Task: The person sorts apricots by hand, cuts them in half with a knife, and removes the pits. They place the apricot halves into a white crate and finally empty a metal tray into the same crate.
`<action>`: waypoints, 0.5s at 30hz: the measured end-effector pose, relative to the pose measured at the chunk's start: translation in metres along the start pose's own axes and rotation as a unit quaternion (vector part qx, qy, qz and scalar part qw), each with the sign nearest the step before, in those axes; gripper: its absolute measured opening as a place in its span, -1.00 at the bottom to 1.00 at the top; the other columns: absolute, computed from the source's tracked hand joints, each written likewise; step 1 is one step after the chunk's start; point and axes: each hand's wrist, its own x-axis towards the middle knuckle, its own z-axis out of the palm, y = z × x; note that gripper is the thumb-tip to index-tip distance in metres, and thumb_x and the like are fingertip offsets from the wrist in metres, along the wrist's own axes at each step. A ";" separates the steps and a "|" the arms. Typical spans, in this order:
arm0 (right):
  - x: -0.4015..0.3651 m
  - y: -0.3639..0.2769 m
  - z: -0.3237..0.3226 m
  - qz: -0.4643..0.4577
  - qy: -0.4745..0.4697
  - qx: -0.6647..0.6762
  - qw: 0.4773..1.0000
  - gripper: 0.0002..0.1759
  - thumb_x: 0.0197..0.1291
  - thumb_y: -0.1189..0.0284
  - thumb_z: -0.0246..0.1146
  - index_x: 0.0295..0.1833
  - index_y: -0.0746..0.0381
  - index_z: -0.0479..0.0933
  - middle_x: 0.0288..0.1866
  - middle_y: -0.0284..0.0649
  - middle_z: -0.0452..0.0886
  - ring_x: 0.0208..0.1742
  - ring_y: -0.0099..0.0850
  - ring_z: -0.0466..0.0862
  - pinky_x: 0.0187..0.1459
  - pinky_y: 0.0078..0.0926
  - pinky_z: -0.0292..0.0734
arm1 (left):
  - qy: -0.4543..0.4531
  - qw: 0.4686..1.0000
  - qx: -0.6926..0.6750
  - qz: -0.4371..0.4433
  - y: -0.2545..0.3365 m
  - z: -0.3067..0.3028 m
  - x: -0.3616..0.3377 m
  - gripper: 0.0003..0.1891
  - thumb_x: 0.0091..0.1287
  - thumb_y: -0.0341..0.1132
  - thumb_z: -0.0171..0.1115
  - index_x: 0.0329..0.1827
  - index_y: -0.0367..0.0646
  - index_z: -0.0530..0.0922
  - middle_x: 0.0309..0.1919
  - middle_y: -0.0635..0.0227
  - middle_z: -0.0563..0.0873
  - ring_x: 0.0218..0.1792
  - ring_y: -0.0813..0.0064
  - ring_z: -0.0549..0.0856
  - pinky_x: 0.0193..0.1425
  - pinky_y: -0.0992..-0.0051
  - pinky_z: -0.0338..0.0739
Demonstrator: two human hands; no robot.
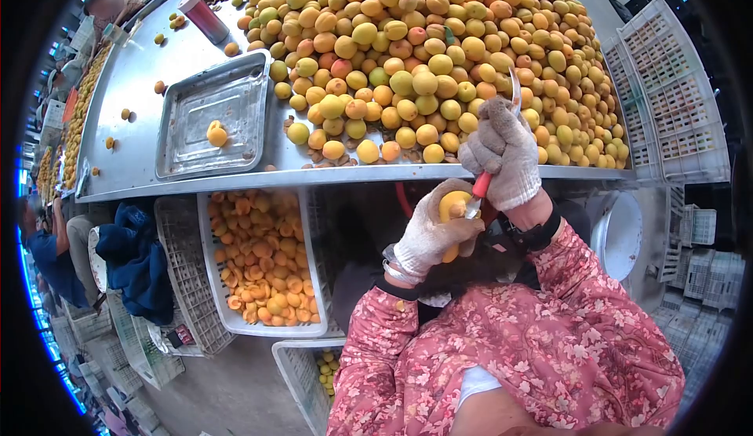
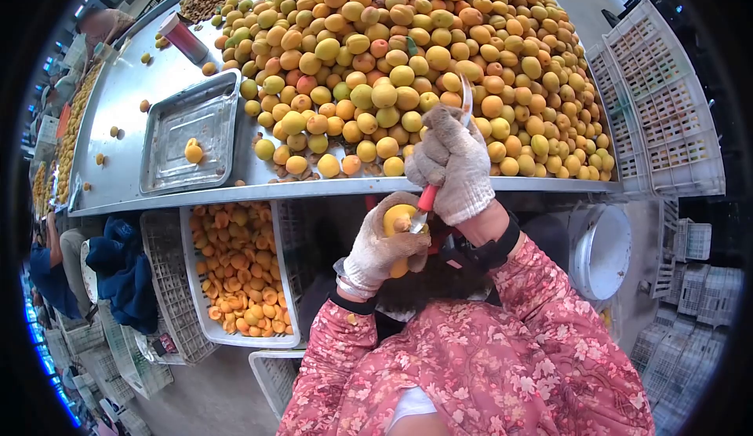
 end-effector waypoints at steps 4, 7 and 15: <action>0.006 0.006 -0.019 0.017 0.019 0.058 0.998 -0.75 0.38 0.18 0.26 -0.20 0.13 0.50 -0.73 -0.55 0.15 -0.80 -0.61 0.17 -0.68 -0.52 0.13 | 0.011 1.000 -0.004 0.004 -0.001 0.003 0.002 -0.60 0.11 -0.52 0.38 0.03 -0.26 0.49 -0.45 0.34 0.64 -0.62 0.52 0.61 -0.54 0.55 0.50; 0.006 0.005 -0.017 0.009 -0.005 0.062 0.998 -0.77 0.40 0.20 0.24 -0.19 0.13 0.50 -0.73 -0.53 0.13 -0.80 -0.61 0.16 -0.68 -0.52 0.11 | 0.039 0.999 0.018 0.012 -0.004 0.005 0.002 -0.60 0.13 -0.54 0.35 0.05 -0.26 0.48 -0.48 0.34 0.62 -0.62 0.51 0.61 -0.54 0.55 0.48; -0.016 -0.014 0.019 -0.207 -0.144 -0.103 0.962 -0.94 0.43 0.53 0.10 -0.07 0.26 0.48 -0.67 -0.47 0.25 -0.73 -0.64 0.22 -0.65 -0.59 0.10 | 0.017 0.998 -0.056 0.022 -0.011 0.003 0.005 -0.67 0.24 -0.41 0.28 0.04 -0.31 0.47 -0.55 0.31 0.57 -0.66 0.46 0.56 -0.57 0.54 0.44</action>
